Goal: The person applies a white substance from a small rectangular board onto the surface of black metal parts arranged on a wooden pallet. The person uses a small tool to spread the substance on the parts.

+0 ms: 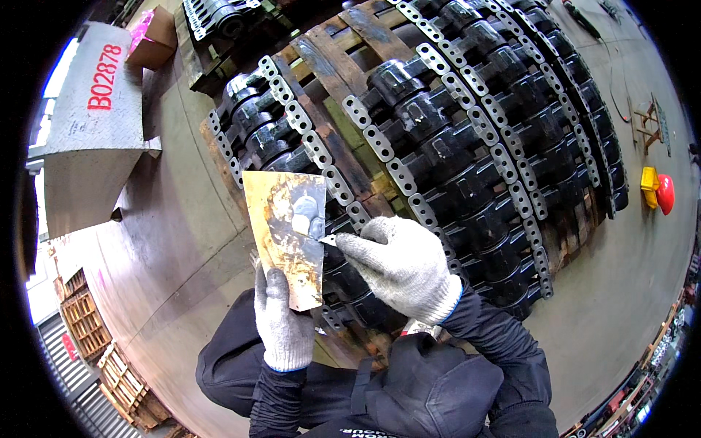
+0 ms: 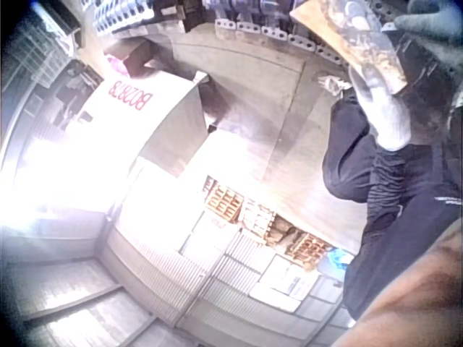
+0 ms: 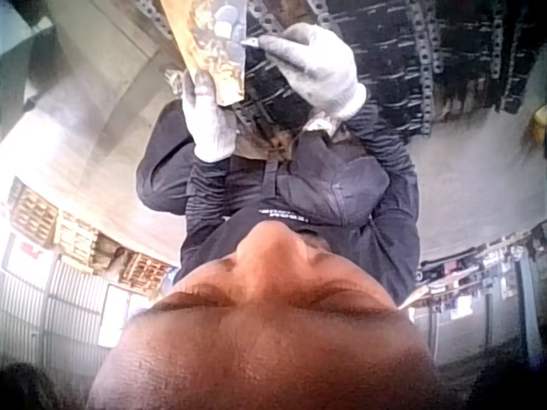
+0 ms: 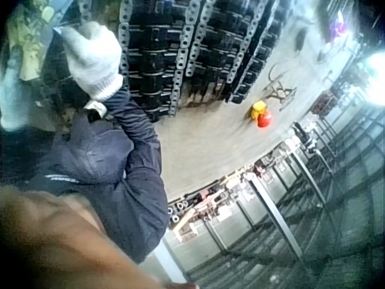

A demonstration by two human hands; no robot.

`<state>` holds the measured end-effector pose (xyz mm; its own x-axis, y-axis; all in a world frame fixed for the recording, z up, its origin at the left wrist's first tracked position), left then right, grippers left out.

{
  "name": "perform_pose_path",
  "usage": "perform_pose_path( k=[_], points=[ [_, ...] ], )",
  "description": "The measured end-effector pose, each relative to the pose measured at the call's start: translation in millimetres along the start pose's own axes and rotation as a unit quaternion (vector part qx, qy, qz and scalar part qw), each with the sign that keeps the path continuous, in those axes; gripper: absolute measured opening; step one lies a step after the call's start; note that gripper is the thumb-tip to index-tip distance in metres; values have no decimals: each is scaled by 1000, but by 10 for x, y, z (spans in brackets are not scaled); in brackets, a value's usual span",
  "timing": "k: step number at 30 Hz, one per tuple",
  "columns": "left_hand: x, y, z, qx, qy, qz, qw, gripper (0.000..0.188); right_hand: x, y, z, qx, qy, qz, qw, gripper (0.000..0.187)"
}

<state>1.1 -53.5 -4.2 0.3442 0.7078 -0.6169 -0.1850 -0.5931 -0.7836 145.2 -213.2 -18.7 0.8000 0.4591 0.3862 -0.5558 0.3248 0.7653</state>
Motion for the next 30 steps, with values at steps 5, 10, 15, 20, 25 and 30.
perform_pose_path(
  k=[5, 10, 15, 20, 25, 30],
  points=[
    [-6, 6, -7, 21, 4, -33, 999, 58, -39, 10, -26, 22, 14, -23, 999, 27],
    [-6, 26, -10, 55, 1, -58, 997, 56, -99, -9, -21, 189, 54, -223, 955, 23],
    [2, 4, -21, 96, 16, -87, 991, 58, -77, -102, 132, 232, 66, -447, 861, 23],
    [-22, 14, -34, 35, -10, -85, 996, 48, 30, -512, 259, 176, -79, -416, 889, 21],
    [-15, -9, -3, 43, -8, -80, 996, 50, 187, -1225, 434, -86, -189, -236, 949, 19],
    [-17, 27, -42, 18, -8, -83, 996, 52, 223, -1623, 499, -213, -228, -180, 933, 20]
  ],
)
Point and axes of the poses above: each hand's wrist, its own x-axis towards the middle knuckle, its own z-axis out of the back of the hand, y = z × x, the point moved 1 cm from there along x, towards the middle knuckle, and after that the axes turned 15 degrees about -y, right-handed, at the moved point
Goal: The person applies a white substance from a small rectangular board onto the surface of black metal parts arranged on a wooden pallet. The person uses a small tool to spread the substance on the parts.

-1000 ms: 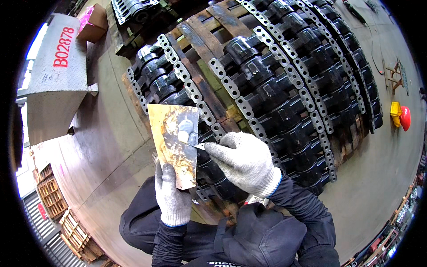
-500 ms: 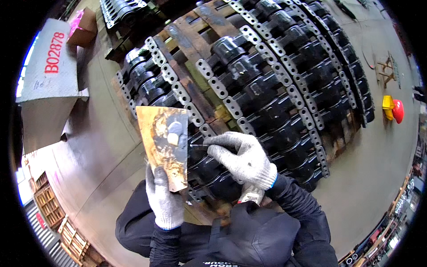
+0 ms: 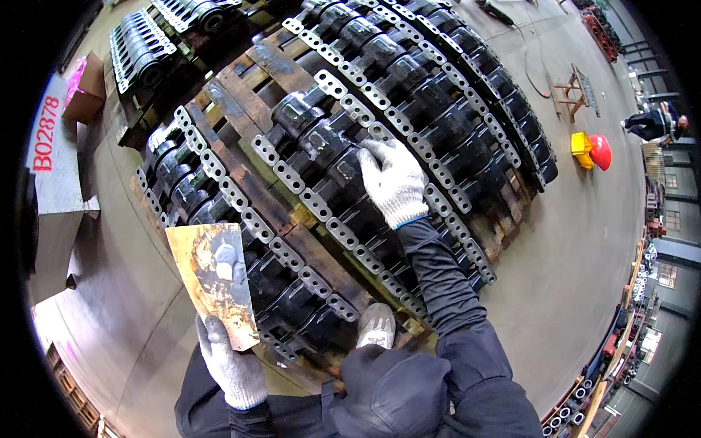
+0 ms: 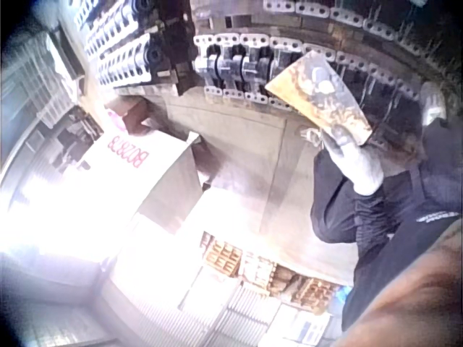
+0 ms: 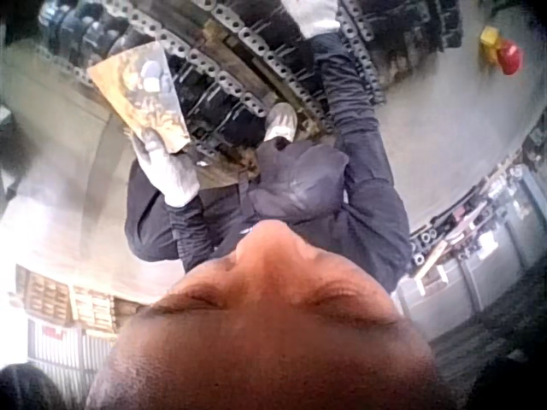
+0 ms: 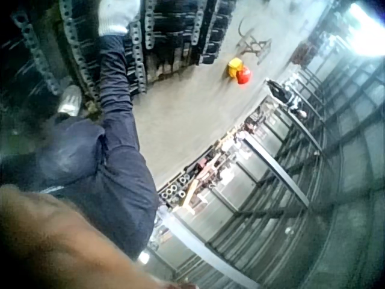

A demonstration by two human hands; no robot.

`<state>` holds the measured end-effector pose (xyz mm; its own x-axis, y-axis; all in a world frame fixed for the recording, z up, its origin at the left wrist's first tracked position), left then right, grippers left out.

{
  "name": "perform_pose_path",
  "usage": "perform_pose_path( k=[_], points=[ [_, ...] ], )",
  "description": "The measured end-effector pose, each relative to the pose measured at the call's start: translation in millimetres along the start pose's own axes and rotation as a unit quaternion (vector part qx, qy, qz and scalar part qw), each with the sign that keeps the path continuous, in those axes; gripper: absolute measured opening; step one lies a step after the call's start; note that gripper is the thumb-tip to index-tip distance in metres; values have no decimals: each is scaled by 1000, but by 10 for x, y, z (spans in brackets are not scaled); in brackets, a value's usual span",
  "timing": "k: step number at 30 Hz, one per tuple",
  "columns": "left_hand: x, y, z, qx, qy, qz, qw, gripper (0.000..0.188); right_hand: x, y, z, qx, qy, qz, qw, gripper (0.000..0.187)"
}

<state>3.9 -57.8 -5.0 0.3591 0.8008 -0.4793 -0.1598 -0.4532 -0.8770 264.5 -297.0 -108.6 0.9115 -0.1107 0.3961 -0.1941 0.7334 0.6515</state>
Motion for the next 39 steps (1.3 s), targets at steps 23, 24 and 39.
perform_pose_path(
  k=[23, 24, 39],
  points=[
    [39, 18, -2, -1, -5, 12, 1000, 49, -78, -18, -300, -64, -18, 101, 993, 18],
    [25, 4, -22, 0, -10, 15, 1000, 49, -75, -20, -292, -61, -13, 82, 995, 19],
    [21, -3, -54, 1, 9, 25, 1000, 51, -85, -9, -338, -88, -16, 109, 990, 18]
  ],
)
Point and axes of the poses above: each hand's wrist, its own x-axis towards the middle knuckle, its own z-axis out of the back of the hand, y = z × x, the point moved 1 cm from there along x, towards the middle knuckle, and after that the axes turned 15 degrees about -y, right-handed, at the moved point
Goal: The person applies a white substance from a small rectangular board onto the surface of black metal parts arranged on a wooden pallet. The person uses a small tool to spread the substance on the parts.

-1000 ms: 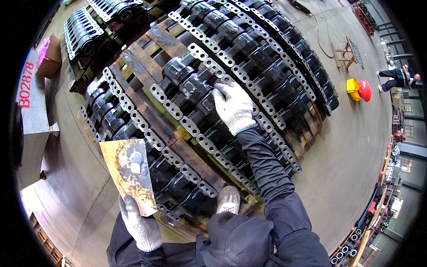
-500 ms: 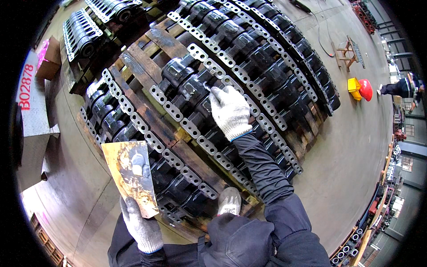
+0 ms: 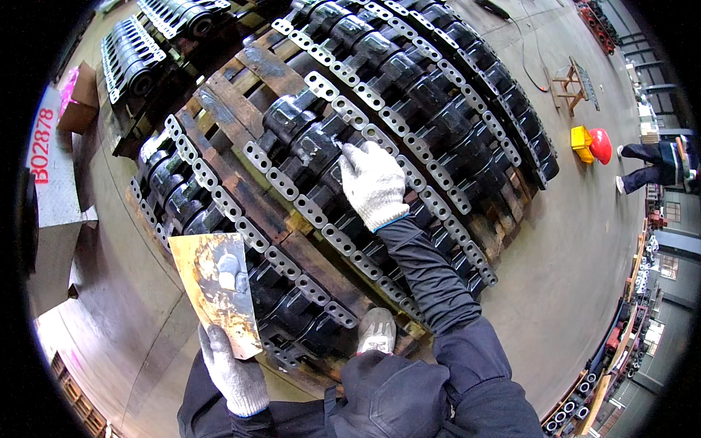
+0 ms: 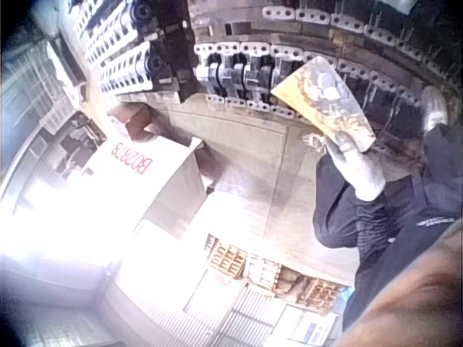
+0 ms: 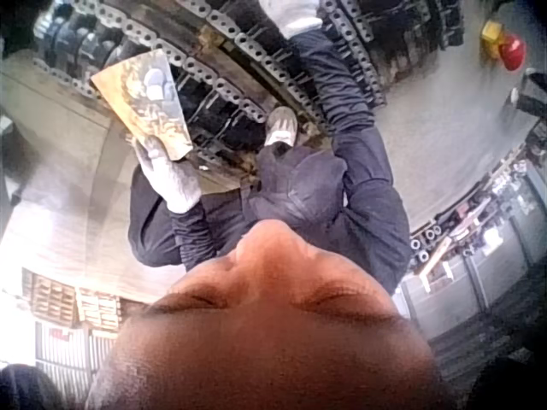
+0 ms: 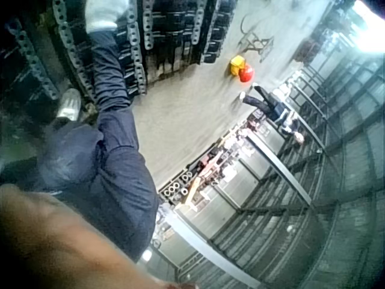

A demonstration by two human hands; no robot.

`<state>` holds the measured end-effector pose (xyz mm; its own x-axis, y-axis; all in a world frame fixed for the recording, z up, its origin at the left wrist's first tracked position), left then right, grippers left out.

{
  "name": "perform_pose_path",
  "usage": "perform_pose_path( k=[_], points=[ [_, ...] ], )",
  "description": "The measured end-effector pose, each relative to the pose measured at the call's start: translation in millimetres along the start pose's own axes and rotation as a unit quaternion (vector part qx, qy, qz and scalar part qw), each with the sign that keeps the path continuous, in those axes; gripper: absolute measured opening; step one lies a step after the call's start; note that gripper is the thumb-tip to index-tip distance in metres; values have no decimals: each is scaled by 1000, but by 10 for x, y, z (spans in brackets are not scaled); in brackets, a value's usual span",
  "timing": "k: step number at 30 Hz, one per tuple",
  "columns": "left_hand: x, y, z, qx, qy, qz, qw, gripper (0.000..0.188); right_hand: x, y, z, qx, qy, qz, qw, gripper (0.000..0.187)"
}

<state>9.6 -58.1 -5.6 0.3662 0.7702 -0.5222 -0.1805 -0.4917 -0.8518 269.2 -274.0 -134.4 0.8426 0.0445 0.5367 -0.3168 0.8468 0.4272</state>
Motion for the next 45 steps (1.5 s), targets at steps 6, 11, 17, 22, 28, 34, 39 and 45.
perform_pose_path(
  k=[6, 11, 17, 22, 28, 34, 39, 45],
  points=[
    [3, 14, 10, 8, -2, 2, 1000, 51, -44, 117, 39, -64, 5, 59, 996, 19],
    [-6, -4, -8, 8, -6, 2, 1000, 51, 13, -4, 33, -37, 8, 23, 999, 19],
    [-8, -6, -10, 10, -3, -1, 1000, 51, 41, -44, -17, -51, 14, 23, 998, 18],
    [4, -1, -3, 9, -3, 2, 1000, 50, -6, 111, -1, -68, 15, 63, 996, 20],
    [-1, -1, -17, 12, 1, 7, 1000, 52, -100, 158, -18, -123, 43, 117, 985, 24],
    [2, -11, 22, 18, -6, 1, 1000, 52, -13, 92, 23, -36, 1, 38, 999, 19],
    [8, 5, 6, 1, 13, 1, 1000, 52, 124, -150, 17, 23, -31, 8, 999, 20],
    [10, -7, 11, 16, 9, -1, 1000, 52, 44, 28, 6, -53, 7, 82, 995, 18]
  ],
)
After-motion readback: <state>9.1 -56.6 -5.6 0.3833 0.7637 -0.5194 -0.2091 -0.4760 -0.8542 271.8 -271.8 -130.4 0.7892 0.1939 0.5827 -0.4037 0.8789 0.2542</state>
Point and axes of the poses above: each hand's wrist, its own x-axis towards the middle knuckle, its own z-axis out of the back of the hand, y = z × x, the point moved 1 cm from there along x, towards the middle knuckle, and after that the axes turned 15 degrees about -y, right-handed, at the moved point
